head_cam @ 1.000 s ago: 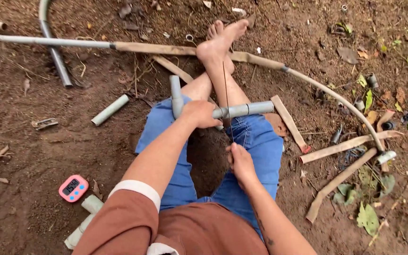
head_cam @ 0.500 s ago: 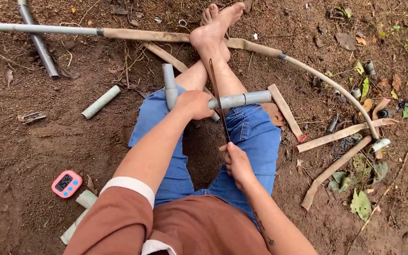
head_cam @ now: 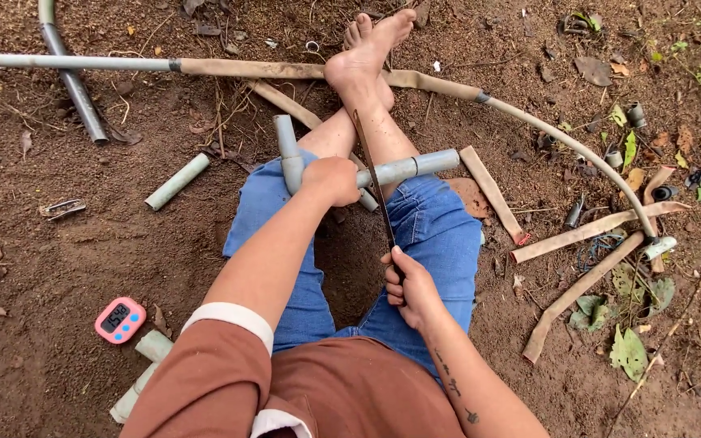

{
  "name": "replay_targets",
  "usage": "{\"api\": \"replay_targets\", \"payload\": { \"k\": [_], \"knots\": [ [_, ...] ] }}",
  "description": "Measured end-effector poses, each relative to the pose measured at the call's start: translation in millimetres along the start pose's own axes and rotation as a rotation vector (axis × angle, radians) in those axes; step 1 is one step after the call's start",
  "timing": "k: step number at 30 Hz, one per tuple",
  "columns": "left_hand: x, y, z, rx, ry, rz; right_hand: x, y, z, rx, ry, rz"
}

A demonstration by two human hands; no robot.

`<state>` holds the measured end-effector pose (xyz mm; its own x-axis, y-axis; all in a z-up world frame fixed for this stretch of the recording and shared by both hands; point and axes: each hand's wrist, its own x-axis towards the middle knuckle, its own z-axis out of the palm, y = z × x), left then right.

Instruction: A person sitting on the ground uses a hacksaw blade to cut through a PVC pipe assembly.

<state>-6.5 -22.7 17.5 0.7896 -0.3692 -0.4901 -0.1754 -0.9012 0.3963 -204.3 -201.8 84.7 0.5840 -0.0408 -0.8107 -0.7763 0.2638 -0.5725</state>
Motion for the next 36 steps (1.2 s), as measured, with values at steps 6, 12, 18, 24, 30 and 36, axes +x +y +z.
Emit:
{"api": "replay_targets", "payload": {
  "k": [6,12,18,24,30,36],
  "knots": [
    [-40,15,-41,-0.003,-0.117,0.073,-11,8,-16,0.021,-0.04,0.0],
    [-45,18,-43,0.02,-0.138,0.076,-18,0,-2,0.11,-0.184,0.077],
    [-36,13,-41,0.016,-0.154,0.099,-4,1,-9,0.18,-0.176,0.074],
    [-38,13,-35,-0.01,-0.111,0.066,-31,12,-9,0.037,-0.085,0.077],
    [-48,26,-38,0.006,-0.078,0.085,-4,-14,11,0.065,-0.061,0.044],
    [-32,16,-25,0.008,-0.075,0.049,4,-24,17,-0.035,-0.025,0.037]
  ]
}}
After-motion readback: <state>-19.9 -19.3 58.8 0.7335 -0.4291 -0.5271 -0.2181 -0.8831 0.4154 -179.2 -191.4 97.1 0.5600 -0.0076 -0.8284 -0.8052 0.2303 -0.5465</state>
